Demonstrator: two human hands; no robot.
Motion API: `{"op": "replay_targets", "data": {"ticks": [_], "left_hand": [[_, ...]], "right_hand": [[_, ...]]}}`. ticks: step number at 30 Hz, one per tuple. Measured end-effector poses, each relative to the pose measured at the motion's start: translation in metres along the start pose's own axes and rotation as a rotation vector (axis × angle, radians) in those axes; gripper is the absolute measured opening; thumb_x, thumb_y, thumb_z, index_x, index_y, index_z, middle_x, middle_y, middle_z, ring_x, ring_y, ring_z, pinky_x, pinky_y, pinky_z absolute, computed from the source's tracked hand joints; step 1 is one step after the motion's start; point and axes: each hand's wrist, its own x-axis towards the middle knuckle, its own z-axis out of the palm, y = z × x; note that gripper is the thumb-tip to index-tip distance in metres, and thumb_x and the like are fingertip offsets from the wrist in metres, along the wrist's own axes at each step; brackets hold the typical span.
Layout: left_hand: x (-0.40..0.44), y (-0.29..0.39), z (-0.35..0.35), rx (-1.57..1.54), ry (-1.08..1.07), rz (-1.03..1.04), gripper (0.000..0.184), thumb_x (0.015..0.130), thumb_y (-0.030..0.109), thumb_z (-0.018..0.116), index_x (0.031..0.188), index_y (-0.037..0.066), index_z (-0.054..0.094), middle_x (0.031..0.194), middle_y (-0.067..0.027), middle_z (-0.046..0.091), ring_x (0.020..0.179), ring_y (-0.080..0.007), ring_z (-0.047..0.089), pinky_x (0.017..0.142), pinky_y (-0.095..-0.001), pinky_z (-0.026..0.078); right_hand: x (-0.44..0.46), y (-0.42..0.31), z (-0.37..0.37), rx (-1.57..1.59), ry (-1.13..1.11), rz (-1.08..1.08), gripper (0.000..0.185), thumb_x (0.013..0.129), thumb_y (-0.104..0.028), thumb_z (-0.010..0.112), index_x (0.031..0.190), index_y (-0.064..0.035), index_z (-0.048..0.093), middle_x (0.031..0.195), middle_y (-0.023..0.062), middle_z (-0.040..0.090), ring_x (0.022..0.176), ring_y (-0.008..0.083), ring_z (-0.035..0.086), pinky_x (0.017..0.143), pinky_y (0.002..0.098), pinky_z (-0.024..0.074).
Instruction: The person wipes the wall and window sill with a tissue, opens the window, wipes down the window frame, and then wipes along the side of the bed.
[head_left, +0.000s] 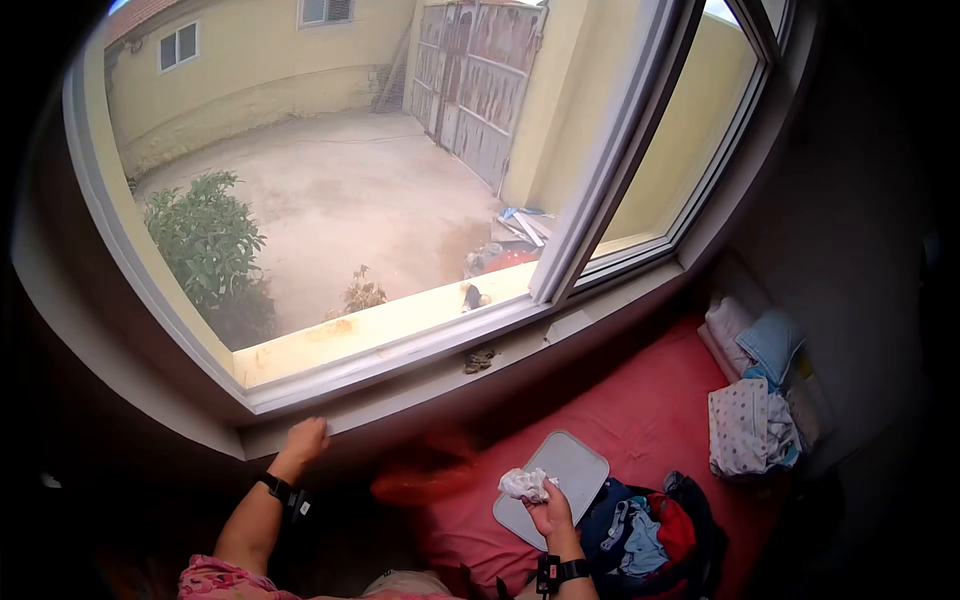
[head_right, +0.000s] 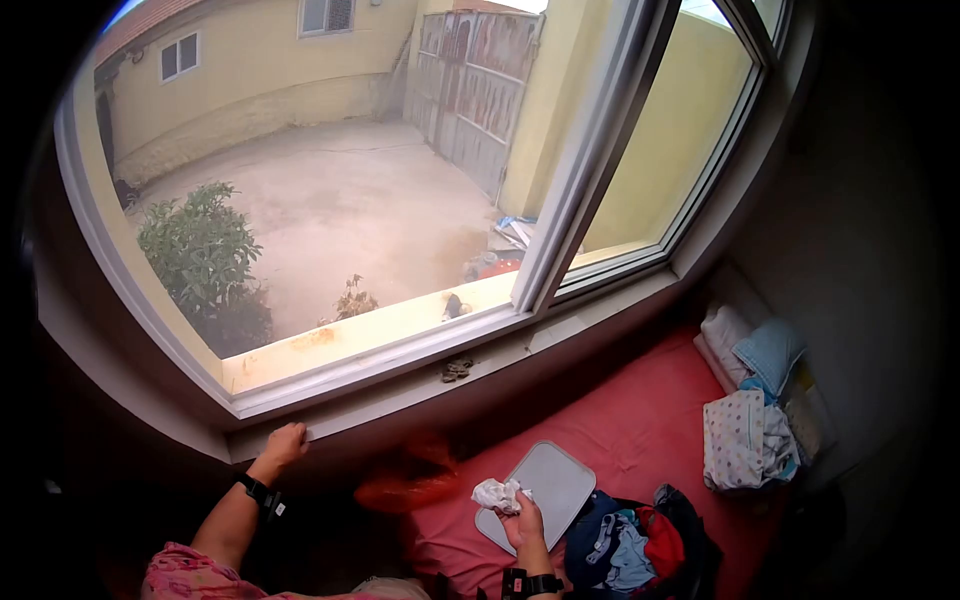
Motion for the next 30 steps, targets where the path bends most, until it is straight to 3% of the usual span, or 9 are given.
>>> {"op": "replay_targets", "data": {"ticks": [7,10,17,22,28,30], "left_hand": [[-0.004,-0.006,-0.012,-0.08,-0.067,0.054,0.021,0.076,0.017,0.062,0.089,0.007,0.049,0.086,-0.0184,0.057,0.084,-0.0387,0.056,0.072,-0.0469,0.046],[-0.005,-0.007,-0.013,-0.071,-0.082,0.049,0.02,0.078,0.016,0.062,0.088,0.006,0.049,0.085,-0.0182,0.056,0.083,-0.0386,0.055,0.071,-0.0462,0.045],[-0.011,-0.003,-0.019,-0.048,-0.042,0.066,0.02,0.076,0.01,0.063,0.083,0.005,0.046,0.081,-0.0163,0.053,0.079,-0.0375,0.053,0.067,-0.0447,0.043],[-0.016,0.014,-0.03,-0.118,0.031,0.062,0.02,0.075,0.004,0.062,0.081,0.004,0.042,0.077,-0.0153,0.049,0.074,-0.0371,0.05,0.064,-0.042,0.04],[-0.021,0.025,-0.022,-0.075,0.12,0.063,0.02,0.075,0.002,0.062,0.082,0.003,0.043,0.078,-0.0149,0.048,0.074,-0.036,0.049,0.064,-0.0409,0.04],[-0.025,0.032,-0.009,-0.01,0.287,0.03,0.022,0.075,0.003,0.063,0.085,0.003,0.044,0.079,-0.0141,0.049,0.074,-0.035,0.05,0.064,-0.0405,0.041]], "right_hand": [[-0.005,0.028,-0.012,0.043,0.049,0.128,0.033,0.088,-0.02,0.051,0.119,-0.0082,0.051,0.118,0.0096,0.055,0.107,0.0247,0.053,0.085,0.0372,0.0458],[0.014,0.046,-0.03,0.038,-0.078,0.134,0.036,0.086,-0.016,0.049,0.12,-0.004,0.049,0.119,0.0111,0.054,0.106,0.0257,0.053,0.087,0.0381,0.0442],[0.05,0.113,-0.064,0.126,-0.124,0.204,0.038,0.085,-0.009,0.049,0.122,-0.0022,0.045,0.119,0.0122,0.054,0.105,0.0267,0.054,0.086,0.0376,0.0454],[0.05,0.148,-0.054,0.011,-0.05,0.225,0.041,0.084,0.004,0.05,0.123,-0.0025,0.041,0.116,0.0118,0.053,0.106,0.0257,0.054,0.086,0.0397,0.0472],[0.045,0.172,-0.066,-0.29,0.0,0.224,0.038,0.084,0.0,0.055,0.12,-0.0012,0.044,0.111,0.0106,0.055,0.099,0.0227,0.057,0.08,0.0347,0.049],[0.043,0.172,-0.075,-0.384,-0.018,0.211,0.037,0.082,-0.002,0.057,0.118,-0.0006,0.046,0.107,0.0099,0.057,0.096,0.0212,0.058,0.078,0.0327,0.0493]]}}
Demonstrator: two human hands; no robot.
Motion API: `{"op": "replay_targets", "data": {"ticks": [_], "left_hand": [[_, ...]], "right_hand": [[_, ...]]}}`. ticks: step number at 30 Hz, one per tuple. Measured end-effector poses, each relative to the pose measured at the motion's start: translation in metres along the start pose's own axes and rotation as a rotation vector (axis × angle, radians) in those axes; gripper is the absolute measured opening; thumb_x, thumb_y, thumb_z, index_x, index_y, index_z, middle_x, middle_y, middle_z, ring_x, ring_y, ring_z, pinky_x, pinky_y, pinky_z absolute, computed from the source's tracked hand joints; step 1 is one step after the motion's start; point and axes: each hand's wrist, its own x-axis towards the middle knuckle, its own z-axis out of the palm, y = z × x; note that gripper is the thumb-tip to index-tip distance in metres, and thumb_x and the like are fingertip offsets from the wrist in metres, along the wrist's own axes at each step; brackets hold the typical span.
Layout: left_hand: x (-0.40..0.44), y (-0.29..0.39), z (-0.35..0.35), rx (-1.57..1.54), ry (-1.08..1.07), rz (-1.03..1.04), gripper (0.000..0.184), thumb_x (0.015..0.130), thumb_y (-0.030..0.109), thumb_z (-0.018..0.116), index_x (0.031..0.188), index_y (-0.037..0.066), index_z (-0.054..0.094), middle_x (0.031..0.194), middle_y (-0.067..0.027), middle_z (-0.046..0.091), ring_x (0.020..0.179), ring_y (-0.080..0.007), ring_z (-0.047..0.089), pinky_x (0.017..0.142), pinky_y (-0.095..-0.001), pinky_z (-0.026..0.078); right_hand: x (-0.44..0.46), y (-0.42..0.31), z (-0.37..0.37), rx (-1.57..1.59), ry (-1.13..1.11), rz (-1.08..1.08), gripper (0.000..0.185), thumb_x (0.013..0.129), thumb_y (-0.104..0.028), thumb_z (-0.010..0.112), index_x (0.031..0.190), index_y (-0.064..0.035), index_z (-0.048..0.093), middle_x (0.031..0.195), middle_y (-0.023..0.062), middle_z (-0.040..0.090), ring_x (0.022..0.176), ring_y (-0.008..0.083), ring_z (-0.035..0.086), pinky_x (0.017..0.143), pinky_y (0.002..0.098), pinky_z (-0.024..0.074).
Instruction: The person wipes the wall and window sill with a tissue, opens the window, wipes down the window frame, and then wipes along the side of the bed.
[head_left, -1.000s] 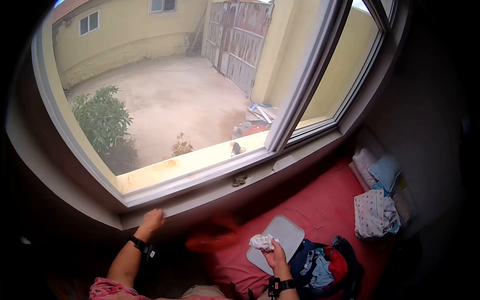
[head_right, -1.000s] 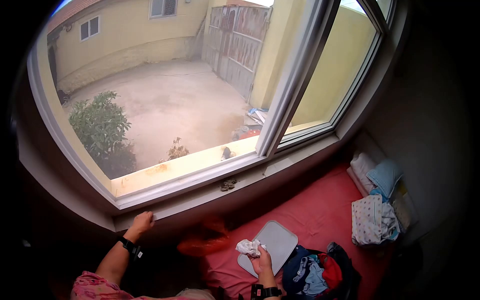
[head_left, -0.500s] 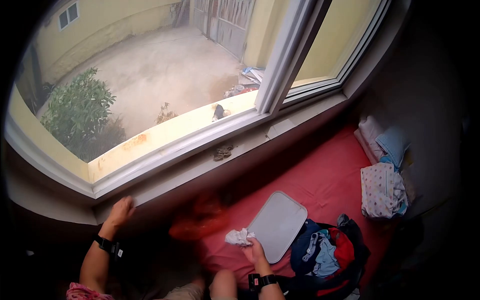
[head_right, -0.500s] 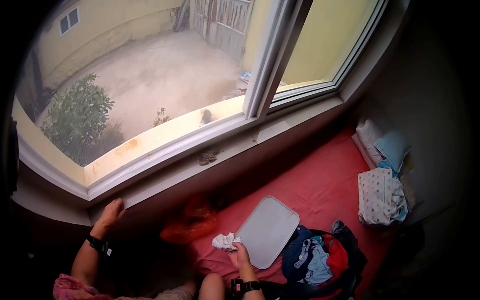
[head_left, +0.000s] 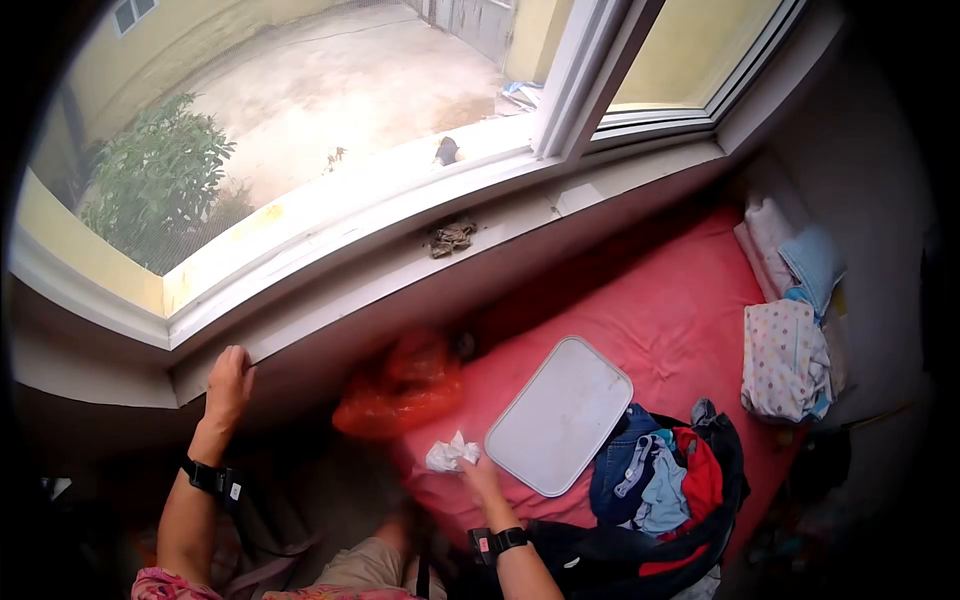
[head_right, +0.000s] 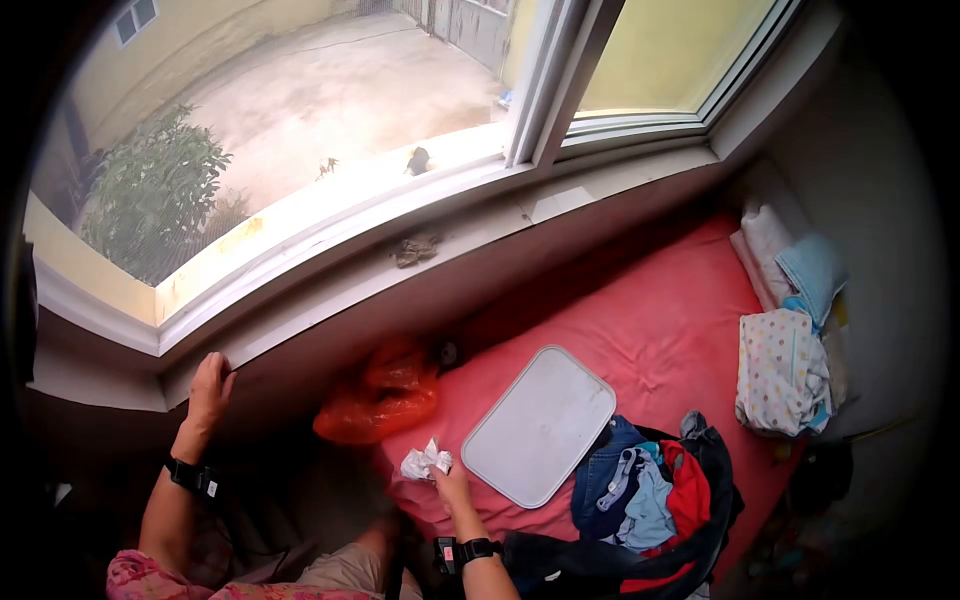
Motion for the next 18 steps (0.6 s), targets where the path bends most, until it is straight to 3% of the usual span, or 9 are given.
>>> {"op": "replay_targets", "data": {"ticks": [2,5,7,9,10,12,13,16,18], "left_hand": [[-0.011,0.029,0.011,-0.026,0.004,0.086,0.025,0.072,0.006,0.068,0.088,0.005,0.048,0.08,-0.0133,0.051,0.076,-0.0326,0.052,0.066,-0.0393,0.043],[-0.029,0.071,0.043,-0.113,-0.228,0.202,0.038,0.07,0.018,0.074,0.099,0.006,0.051,0.091,-0.0129,0.054,0.086,-0.031,0.054,0.074,-0.0392,0.045],[-0.04,0.085,0.083,-0.114,-0.395,0.2,0.07,0.065,0.028,0.078,0.123,0.008,0.044,0.118,-0.0172,0.047,0.108,-0.0356,0.048,0.089,-0.0421,0.042],[-0.055,0.078,0.142,0.056,-0.48,0.049,0.104,0.059,0.036,0.082,0.14,0.009,0.023,0.137,-0.0223,0.029,0.125,-0.0442,0.03,0.102,-0.0448,0.033],[-0.057,0.074,0.164,0.058,-0.48,0.043,0.104,0.059,0.036,0.082,0.14,0.009,0.023,0.137,-0.0223,0.029,0.125,-0.0442,0.03,0.102,-0.0448,0.033],[-0.057,0.064,0.201,-0.259,-0.602,-0.51,0.117,0.056,0.04,0.083,0.143,0.011,0.011,0.145,-0.0244,0.012,0.13,-0.0502,0.016,0.108,-0.0459,0.026],[-0.061,0.057,0.22,-0.261,-0.599,-0.515,0.117,0.056,0.04,0.083,0.143,0.011,0.011,0.145,-0.0244,0.012,0.13,-0.0502,0.016,0.108,-0.0459,0.026],[-0.076,0.034,0.262,-0.299,-0.409,-0.47,0.118,0.055,0.04,0.082,0.143,0.011,0.009,0.141,-0.0242,0.028,0.126,-0.0452,0.031,0.104,-0.0443,0.033],[-0.073,0.014,0.275,-0.528,-0.631,-0.492,0.096,0.061,0.035,0.08,0.138,0.012,0.028,0.127,-0.0214,0.049,0.115,-0.0379,0.049,0.095,-0.0413,0.042]], "right_hand": [[-0.008,-0.01,-0.004,-0.471,0.183,-0.169,0.035,0.077,-0.003,0.06,0.111,0.0007,0.052,0.098,0.0077,0.059,0.088,0.0172,0.059,0.071,0.0291,0.048],[-0.008,0.003,-0.02,-0.172,0.184,-0.115,0.034,0.073,-0.003,0.06,0.106,0.0012,0.054,0.091,0.006,0.06,0.081,0.0143,0.058,0.068,0.0271,0.0463],[-0.016,0.003,-0.022,-0.208,0.203,-0.156,0.035,0.073,-0.002,0.059,0.107,0.0012,0.054,0.091,0.0059,0.059,0.078,0.0131,0.057,0.067,0.0261,0.0455],[-0.018,0.012,-0.028,-0.164,0.194,-0.13,0.035,0.072,-0.001,0.058,0.106,0.001,0.054,0.09,0.0052,0.059,0.077,0.0129,0.056,0.068,0.026,0.0452],[-0.02,0.014,-0.03,-0.197,0.192,-0.103,0.036,0.072,-0.001,0.057,0.107,0.0014,0.054,0.092,0.0053,0.059,0.079,0.0132,0.056,0.07,0.0262,0.0452],[-0.024,0.016,-0.026,-0.184,0.188,-0.125,0.036,0.072,-0.001,0.058,0.108,0.0014,0.055,0.093,0.0055,0.06,0.08,0.0133,0.057,0.071,0.0264,0.0454],[-0.024,0.017,-0.026,-0.169,0.191,-0.147,0.036,0.073,-0.002,0.058,0.109,0.0013,0.055,0.094,0.0058,0.06,0.081,0.0134,0.057,0.072,0.0265,0.0456],[-0.005,0.017,-0.028,-0.319,0.217,-0.244,0.039,0.076,-0.013,0.068,0.11,0.0017,0.055,0.096,0.0073,0.061,0.086,0.0146,0.058,0.076,0.0277,0.0468],[0.01,-0.012,-0.014,-0.548,0.255,-0.404,0.051,0.074,-0.023,0.074,0.115,0.0007,0.054,0.099,0.0149,0.063,0.089,0.0203,0.06,0.079,0.0304,0.0472]]}}
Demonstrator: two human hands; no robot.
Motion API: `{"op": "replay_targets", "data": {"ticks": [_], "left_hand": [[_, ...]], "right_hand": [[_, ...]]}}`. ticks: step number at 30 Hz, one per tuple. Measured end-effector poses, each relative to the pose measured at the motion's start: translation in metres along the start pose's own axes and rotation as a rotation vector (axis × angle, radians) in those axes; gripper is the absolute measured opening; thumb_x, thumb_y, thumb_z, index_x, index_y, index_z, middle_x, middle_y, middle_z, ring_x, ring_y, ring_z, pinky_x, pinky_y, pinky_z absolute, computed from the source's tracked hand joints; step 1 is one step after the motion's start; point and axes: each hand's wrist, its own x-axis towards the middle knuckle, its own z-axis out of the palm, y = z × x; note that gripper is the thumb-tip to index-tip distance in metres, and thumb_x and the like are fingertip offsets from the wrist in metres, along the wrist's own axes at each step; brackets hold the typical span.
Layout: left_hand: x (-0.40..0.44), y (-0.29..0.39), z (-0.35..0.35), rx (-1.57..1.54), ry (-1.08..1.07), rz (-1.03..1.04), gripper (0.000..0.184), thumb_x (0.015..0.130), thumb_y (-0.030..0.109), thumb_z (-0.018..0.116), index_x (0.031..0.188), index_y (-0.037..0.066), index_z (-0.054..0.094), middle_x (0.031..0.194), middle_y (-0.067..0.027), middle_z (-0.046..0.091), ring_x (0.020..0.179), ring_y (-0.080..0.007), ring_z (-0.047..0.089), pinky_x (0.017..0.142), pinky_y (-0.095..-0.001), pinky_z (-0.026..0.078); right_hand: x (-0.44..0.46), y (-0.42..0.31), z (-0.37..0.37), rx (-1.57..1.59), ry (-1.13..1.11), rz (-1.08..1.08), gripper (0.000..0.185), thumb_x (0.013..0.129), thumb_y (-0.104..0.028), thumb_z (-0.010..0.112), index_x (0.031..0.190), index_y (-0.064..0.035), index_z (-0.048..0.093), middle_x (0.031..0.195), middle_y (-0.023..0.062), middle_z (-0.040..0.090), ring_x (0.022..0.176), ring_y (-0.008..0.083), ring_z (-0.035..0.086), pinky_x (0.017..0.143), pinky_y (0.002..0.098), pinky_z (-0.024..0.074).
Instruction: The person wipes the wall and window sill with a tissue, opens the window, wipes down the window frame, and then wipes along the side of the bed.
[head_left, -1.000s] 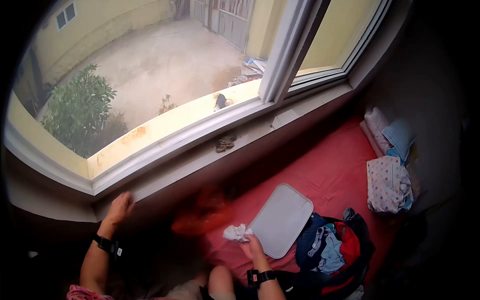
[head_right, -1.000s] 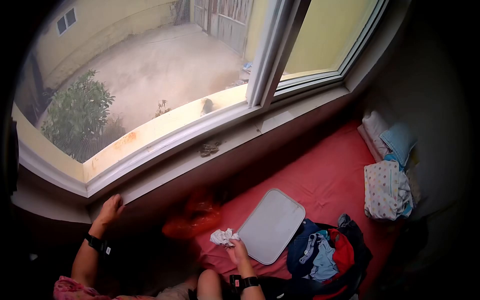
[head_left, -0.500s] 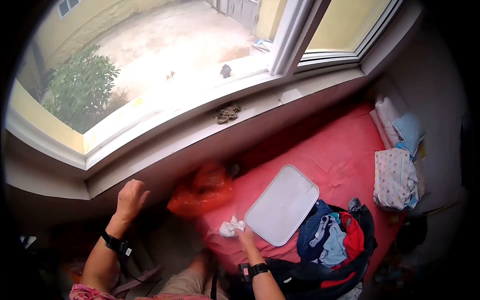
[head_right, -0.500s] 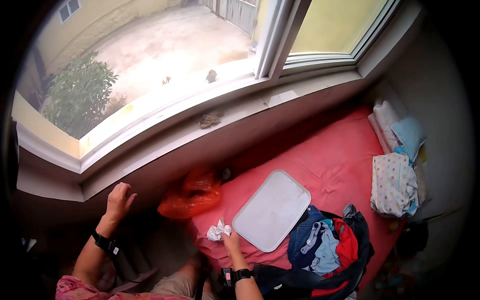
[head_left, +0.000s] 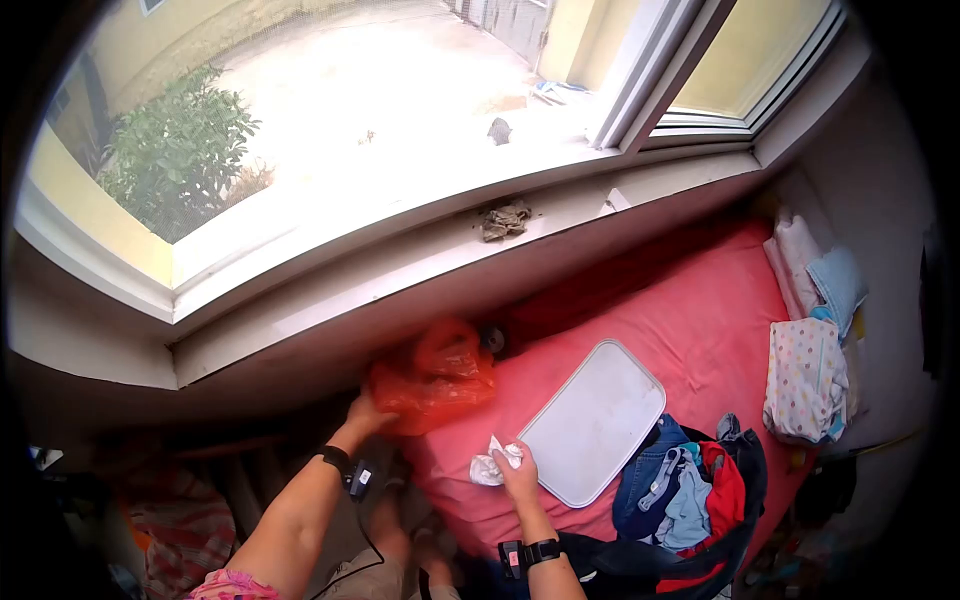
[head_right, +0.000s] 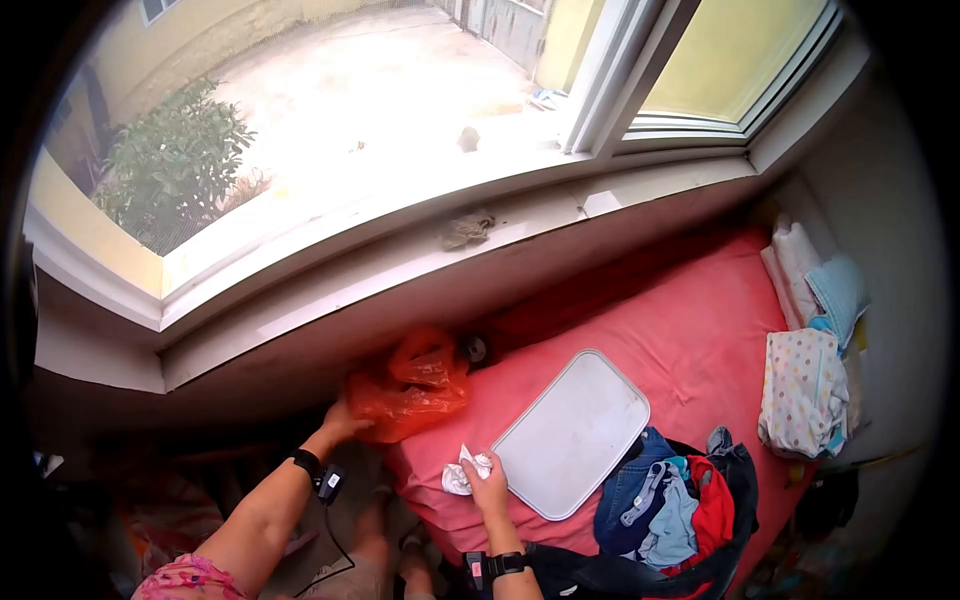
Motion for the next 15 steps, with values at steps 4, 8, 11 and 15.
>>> {"op": "replay_targets", "data": {"ticks": [4,8,11,15], "left_hand": [[-0.011,0.002,-0.01,0.011,-0.011,0.162,0.06,0.067,0.025,0.074,0.121,0.011,0.05,0.11,-0.0172,0.061,0.102,-0.0343,0.058,0.087,-0.0396,0.047],[-0.049,0.034,-0.044,0.091,0.063,0.376,0.034,0.069,0.007,0.063,0.102,0.011,0.061,0.099,-0.0139,0.061,0.096,-0.0342,0.056,0.084,-0.0414,0.045],[-0.067,0.041,-0.063,0.143,0.124,0.579,0.032,0.065,0.004,0.061,0.097,0.009,0.06,0.087,-0.0148,0.059,0.082,-0.0372,0.055,0.075,-0.0444,0.045],[-0.076,0.022,-0.089,0.135,0.173,0.62,0.037,0.066,0.002,0.063,0.103,0.008,0.059,0.103,-0.015,0.059,0.096,-0.0369,0.055,0.083,-0.0421,0.045]], "right_hand": [[0.052,-0.07,0.026,-0.393,0.078,-0.111,0.071,0.068,-0.042,0.075,0.124,-0.0075,0.049,0.105,0.0198,0.062,0.094,0.0333,0.061,0.08,0.0405,0.0479],[0.088,-0.13,0.061,-0.787,-0.063,-0.092,0.065,0.07,-0.047,0.069,0.123,-0.0127,0.053,0.097,0.0202,0.065,0.09,0.0378,0.061,0.075,0.045,0.048],[0.111,-0.106,0.083,-0.828,-0.062,-0.027,0.046,0.073,-0.04,0.068,0.109,-0.0126,0.062,0.087,0.0187,0.066,0.081,0.0361,0.063,0.069,0.0418,0.0486],[0.105,-0.095,0.088,-0.433,-0.061,-0.051,0.03,0.076,-0.027,0.068,0.096,-0.0053,0.064,0.083,0.0137,0.066,0.072,0.0265,0.064,0.064,0.0342,0.0476]]}}
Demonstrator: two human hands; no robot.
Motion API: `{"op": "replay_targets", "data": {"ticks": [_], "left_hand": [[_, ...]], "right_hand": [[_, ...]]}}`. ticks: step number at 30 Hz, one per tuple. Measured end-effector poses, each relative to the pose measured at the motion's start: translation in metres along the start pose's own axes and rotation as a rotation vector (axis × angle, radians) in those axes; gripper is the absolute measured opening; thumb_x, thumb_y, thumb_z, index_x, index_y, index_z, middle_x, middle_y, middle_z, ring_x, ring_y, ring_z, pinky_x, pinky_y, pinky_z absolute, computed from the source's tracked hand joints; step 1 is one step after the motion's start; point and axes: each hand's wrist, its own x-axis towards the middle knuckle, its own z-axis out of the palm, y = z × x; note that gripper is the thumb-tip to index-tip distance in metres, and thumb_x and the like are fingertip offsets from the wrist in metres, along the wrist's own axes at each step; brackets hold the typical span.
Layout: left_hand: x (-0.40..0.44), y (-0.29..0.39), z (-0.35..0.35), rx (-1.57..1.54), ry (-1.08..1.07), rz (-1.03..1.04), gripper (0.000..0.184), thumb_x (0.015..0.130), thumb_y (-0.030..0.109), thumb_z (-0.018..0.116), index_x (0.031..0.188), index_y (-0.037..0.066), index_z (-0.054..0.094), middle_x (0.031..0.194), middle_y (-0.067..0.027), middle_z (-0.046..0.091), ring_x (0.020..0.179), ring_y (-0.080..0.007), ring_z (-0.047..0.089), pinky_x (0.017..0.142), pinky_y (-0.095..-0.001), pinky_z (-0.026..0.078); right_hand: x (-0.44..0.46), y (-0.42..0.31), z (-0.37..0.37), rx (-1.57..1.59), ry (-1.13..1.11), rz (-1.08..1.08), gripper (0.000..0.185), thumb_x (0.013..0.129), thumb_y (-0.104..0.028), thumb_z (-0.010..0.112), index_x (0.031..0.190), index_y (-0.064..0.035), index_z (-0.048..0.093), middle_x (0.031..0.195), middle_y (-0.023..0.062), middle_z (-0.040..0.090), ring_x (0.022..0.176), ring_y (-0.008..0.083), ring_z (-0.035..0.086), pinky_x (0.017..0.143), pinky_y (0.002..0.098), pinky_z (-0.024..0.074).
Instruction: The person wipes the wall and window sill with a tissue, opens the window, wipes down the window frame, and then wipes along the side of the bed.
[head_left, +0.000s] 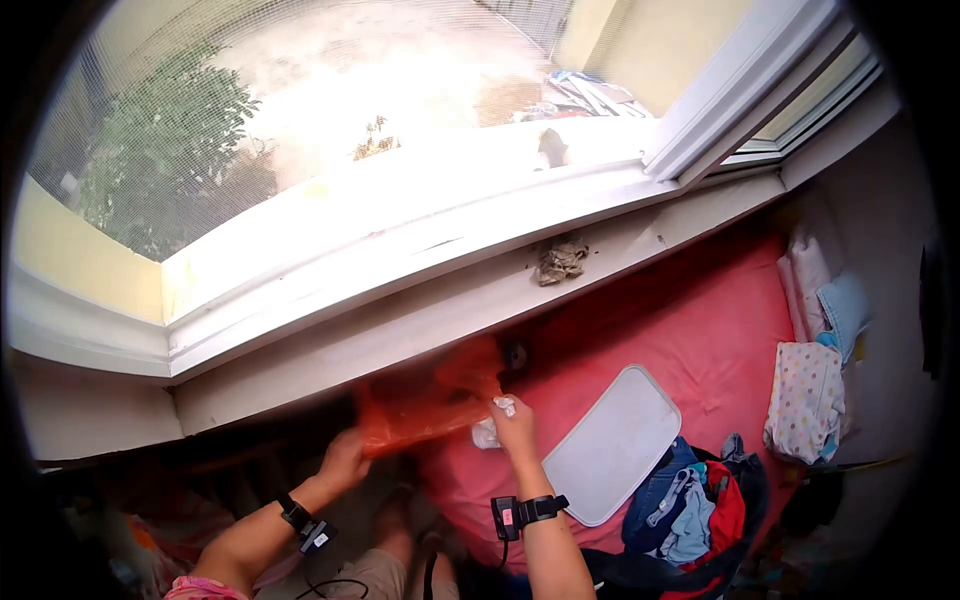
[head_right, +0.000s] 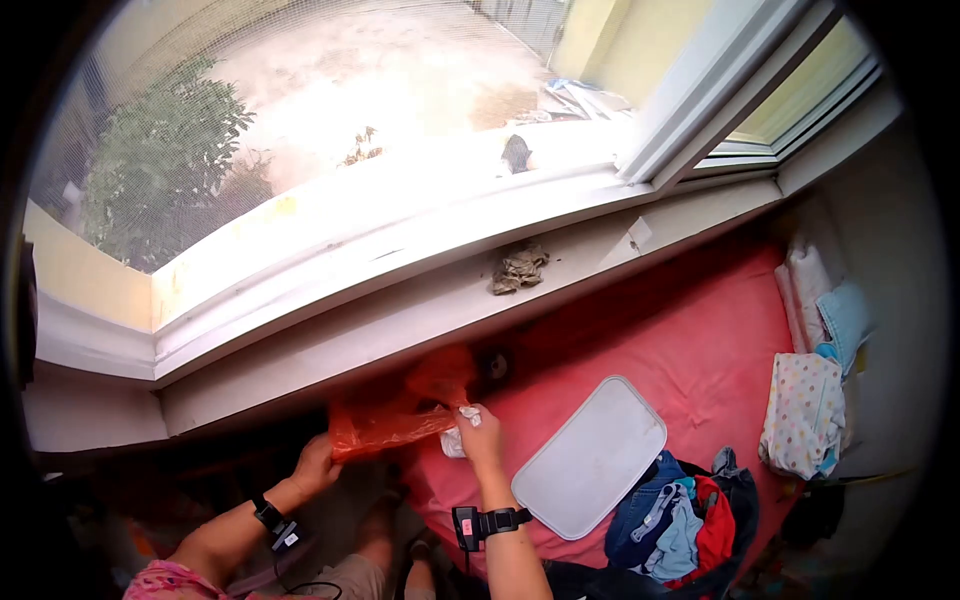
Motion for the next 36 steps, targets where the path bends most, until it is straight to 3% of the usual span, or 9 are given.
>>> {"op": "replay_targets", "data": {"ticks": [3,7,9,11,14,22,28,31,36], "left_hand": [[-0.002,0.012,-0.032,-0.101,-0.023,-0.013,0.04,0.068,0.003,0.067,0.107,0.008,0.059,0.111,-0.0155,0.058,0.103,-0.0362,0.054,0.089,-0.0402,0.045],[-0.028,0.011,-0.064,-0.319,-0.14,-0.183,0.04,0.073,0.016,0.072,0.109,0.005,0.059,0.111,-0.013,0.059,0.102,-0.0282,0.056,0.089,-0.0352,0.044],[-0.052,0.0,-0.068,-0.438,-0.209,-0.32,0.039,0.074,0.018,0.071,0.108,0.004,0.06,0.108,-0.0107,0.06,0.1,-0.0253,0.057,0.088,-0.0331,0.044],[-0.068,-0.001,-0.071,-0.978,-0.029,-0.791,0.034,0.08,0.021,0.068,0.106,0.001,0.061,0.104,-0.006,0.062,0.098,-0.0164,0.057,0.087,-0.0298,0.043],[-0.091,0.001,-0.078,-1.113,0.239,-0.787,0.03,0.083,0.019,0.063,0.106,0.0,0.06,0.1,-0.0045,0.063,0.092,-0.0135,0.058,0.085,-0.027,0.043],[-0.159,-0.001,-0.077,-0.997,0.515,-0.814,0.022,0.08,0.01,0.058,0.1,0.001,0.059,0.1,-0.0047,0.062,0.09,-0.0138,0.059,0.085,-0.0272,0.043],[-0.198,-0.031,-0.034,-0.838,0.72,-0.919,0.029,0.077,0.004,0.056,0.105,0.003,0.056,0.098,-0.004,0.061,0.09,-0.0141,0.058,0.085,-0.0282,0.044],[-0.211,-0.057,-0.019,-0.799,0.659,-0.959,0.031,0.075,0.0,0.055,0.106,0.003,0.057,0.097,-0.0032,0.062,0.091,-0.016,0.058,0.087,-0.0277,0.043],[-0.185,-0.077,-0.007,-0.797,0.603,-0.957,0.041,0.069,-0.008,0.051,0.109,0.002,0.057,0.101,-0.0049,0.063,0.095,-0.0161,0.059,0.089,-0.0272,0.043]], "right_hand": [[-0.04,-0.027,-0.004,0.643,-0.096,0.086,0.017,0.08,-0.009,0.067,0.092,0.0026,0.062,0.076,0.0001,0.062,0.069,0.0059,0.054,0.059,0.0231,0.0438],[-0.075,-0.038,0.011,0.649,-0.183,0.084,0.02,0.08,-0.008,0.067,0.096,0.0023,0.062,0.08,0.0011,0.063,0.071,0.0067,0.057,0.063,0.0224,0.0454],[-0.088,-0.056,0.012,0.751,-0.42,0.091,0.02,0.082,-0.007,0.066,0.099,0.002,0.061,0.084,0.0011,0.064,0.074,0.0064,0.058,0.065,0.0213,0.0462],[-0.092,-0.063,0.02,0.794,-0.518,0.124,0.019,0.082,-0.007,0.065,0.099,0.0013,0.062,0.085,0.0011,0.064,0.075,0.0065,0.058,0.066,0.0213,0.0465],[-0.1,-0.07,0.031,0.809,-0.666,0.124,0.017,0.083,-0.007,0.064,0.099,0.0009,0.062,0.084,0.0003,0.064,0.074,0.0062,0.058,0.065,0.021,0.0464],[-0.118,-0.036,0.088,0.529,-0.91,-0.063,0.019,0.082,-0.017,0.066,0.088,-0.0003,0.059,0.075,0.0017,0.06,0.069,0.0063,0.055,0.061,0.0241,0.0444],[-0.125,0.034,0.173,0.346,-0.661,-0.149,0.023,0.082,-0.021,0.066,0.088,0.0009,0.062,0.074,0.0052,0.064,0.067,0.0105,0.059,0.059,0.0265,0.0455],[-0.131,0.064,0.202,0.383,-0.655,0.125,0.023,0.083,-0.02,0.064,0.09,0.0011,0.064,0.075,0.0071,0.066,0.067,0.0122,0.061,0.061,0.0266,0.0472],[-0.15,0.112,0.223,0.358,-0.62,0.254,0.028,0.08,-0.023,0.066,0.097,-0.001,0.066,0.084,0.0114,0.069,0.076,0.0178,0.065,0.069,0.0288,0.0488]]}}
